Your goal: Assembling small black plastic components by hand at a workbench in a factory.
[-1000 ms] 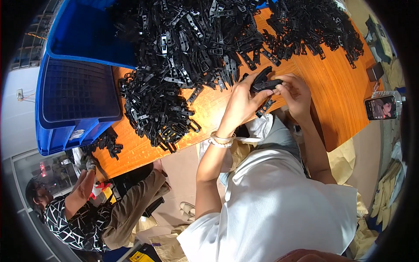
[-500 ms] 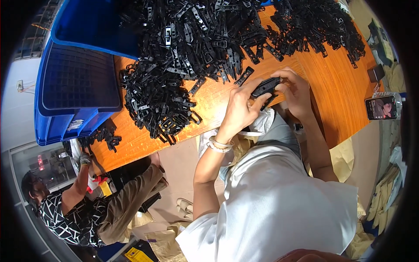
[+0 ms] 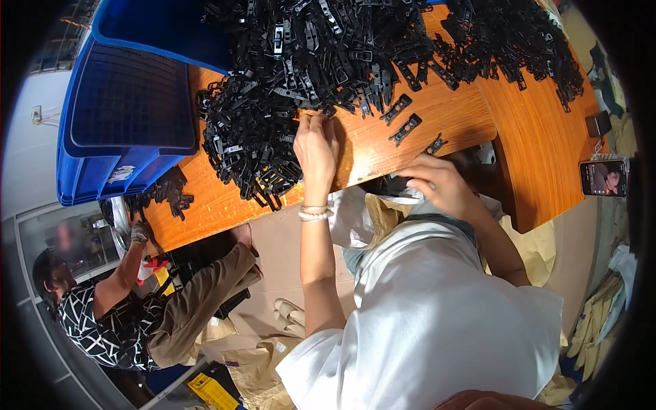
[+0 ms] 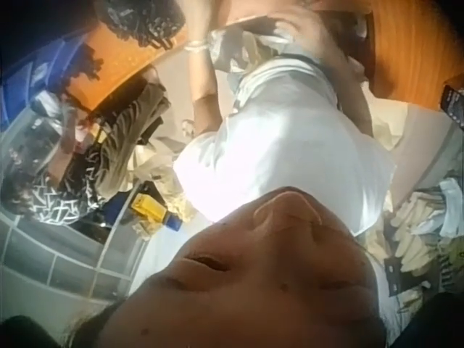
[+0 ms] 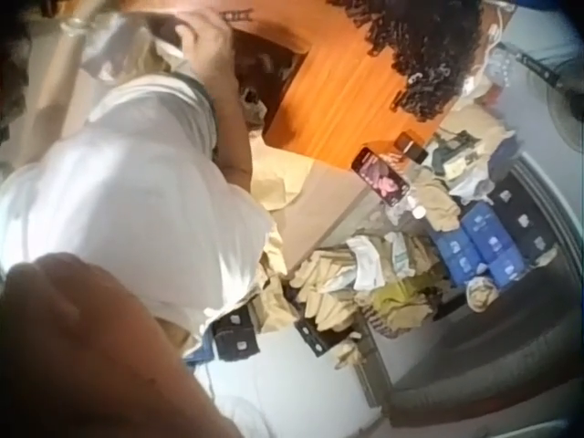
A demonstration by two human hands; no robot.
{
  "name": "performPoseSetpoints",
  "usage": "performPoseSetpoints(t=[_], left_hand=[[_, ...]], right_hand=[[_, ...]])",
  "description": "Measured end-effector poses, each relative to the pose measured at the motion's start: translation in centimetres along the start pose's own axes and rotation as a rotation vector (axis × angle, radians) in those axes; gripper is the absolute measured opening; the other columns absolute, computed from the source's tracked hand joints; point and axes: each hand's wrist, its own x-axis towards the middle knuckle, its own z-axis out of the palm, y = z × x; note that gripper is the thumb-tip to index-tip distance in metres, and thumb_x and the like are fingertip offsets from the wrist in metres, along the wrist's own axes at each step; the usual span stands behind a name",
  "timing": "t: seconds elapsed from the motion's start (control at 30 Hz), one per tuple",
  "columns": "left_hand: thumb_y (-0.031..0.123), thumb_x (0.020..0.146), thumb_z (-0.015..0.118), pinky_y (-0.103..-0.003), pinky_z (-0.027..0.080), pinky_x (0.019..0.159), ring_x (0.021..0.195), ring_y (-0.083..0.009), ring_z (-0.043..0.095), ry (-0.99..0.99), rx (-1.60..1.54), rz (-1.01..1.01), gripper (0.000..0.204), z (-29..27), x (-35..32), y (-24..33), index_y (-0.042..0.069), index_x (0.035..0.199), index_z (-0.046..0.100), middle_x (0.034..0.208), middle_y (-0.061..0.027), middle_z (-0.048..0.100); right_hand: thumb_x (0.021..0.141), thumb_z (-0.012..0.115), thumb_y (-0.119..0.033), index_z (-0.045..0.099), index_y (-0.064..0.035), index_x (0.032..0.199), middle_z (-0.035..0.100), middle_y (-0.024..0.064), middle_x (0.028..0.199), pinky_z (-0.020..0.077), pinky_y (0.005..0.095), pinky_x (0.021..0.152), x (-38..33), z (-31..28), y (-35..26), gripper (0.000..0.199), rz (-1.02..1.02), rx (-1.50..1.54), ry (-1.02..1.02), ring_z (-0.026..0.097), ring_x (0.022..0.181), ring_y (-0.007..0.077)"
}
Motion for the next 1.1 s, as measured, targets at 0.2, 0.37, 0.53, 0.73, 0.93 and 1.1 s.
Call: performPoseSetpoints(t=[0.2, 0.37, 0.53, 0.73, 0.93, 1.1], left_hand=[[0.002, 0.070, 0.058, -0.032, 0.047, 0.057, 0.060, -0.0224, 0.056, -0.139, -0.217, -0.084, 0.005, 1.0, -0.9, 2.4, -0.001, 0.074, 0.059, 0.074, -0.0129, 0.055], [0.007, 0.070, 0.061, -0.033, 0.045, 0.053, 0.063, -0.0252, 0.054, -0.218, -0.485, 0.223, 0.009, 3.5, -3.4, 7.2, 0.000, 0.072, 0.056, 0.072, -0.0107, 0.052], [0.003, 0.064, 0.057, -0.036, 0.045, 0.052, 0.070, -0.0286, 0.052, -0.233, -0.287, 0.378, 0.017, 5.4, -4.3, 9.5, -0.001, 0.079, 0.050, 0.081, -0.0135, 0.045], [0.002, 0.064, 0.057, -0.036, 0.044, 0.051, 0.068, -0.0301, 0.052, -0.182, -0.148, 0.316, 0.020, 5.7, -2.6, 9.0, -0.002, 0.082, 0.049, 0.080, -0.0145, 0.045], [0.003, 0.071, 0.056, -0.035, 0.046, 0.052, 0.060, -0.0259, 0.053, -0.071, -0.166, 0.097, 0.014, 4.8, -2.9, 5.3, 0.000, 0.085, 0.051, 0.084, -0.0136, 0.049], [-0.003, 0.057, 0.066, -0.037, 0.047, 0.061, 0.072, -0.0323, 0.055, -0.010, 0.212, -0.065, 0.048, 1.7, -0.5, 0.6, -0.005, 0.100, 0.045, 0.096, -0.0189, 0.047]], right_hand=[[0.075, 0.054, 0.001, 0.058, 0.0040, 0.086, 0.055, 0.0101, 0.079, 0.0423, 0.0254, 0.063, -0.9, -1.0, 1.2, 0.012, 0.134, 0.029, 0.117, 0.053, 0.066, 0.0178], [0.078, 0.054, -0.002, 0.059, 0.0011, 0.086, 0.054, 0.0093, 0.073, 0.0392, 0.0224, 0.055, -1.3, -4.1, 4.2, 0.010, 0.240, -0.311, 0.500, 0.050, 0.062, 0.0121], [0.080, 0.054, -0.005, 0.059, 0.0007, 0.087, 0.055, 0.0097, 0.074, 0.0394, 0.0235, 0.056, 0.4, -6.7, 6.7, 0.011, 0.330, -0.431, 0.585, 0.052, 0.062, 0.0145], [0.081, 0.054, -0.013, 0.059, -0.0007, 0.093, 0.056, 0.0116, 0.078, 0.0409, 0.0278, 0.058, 4.5, -8.4, 8.7, 0.018, 0.253, -0.571, 0.665, 0.054, 0.065, 0.0208], [0.080, 0.055, -0.030, 0.057, -0.0026, 0.101, 0.057, 0.0153, 0.080, 0.0420, 0.0373, 0.063, 6.7, -9.6, 9.6, 0.035, 0.418, -0.891, 0.537, 0.055, 0.070, 0.0291], [0.078, 0.057, -0.018, 0.057, -0.0007, 0.098, 0.055, 0.0133, 0.075, 0.0418, 0.0321, 0.061, 4.3, -8.3, 7.4, 0.026, 0.387, -0.584, 0.377, 0.052, 0.064, 0.0225]])
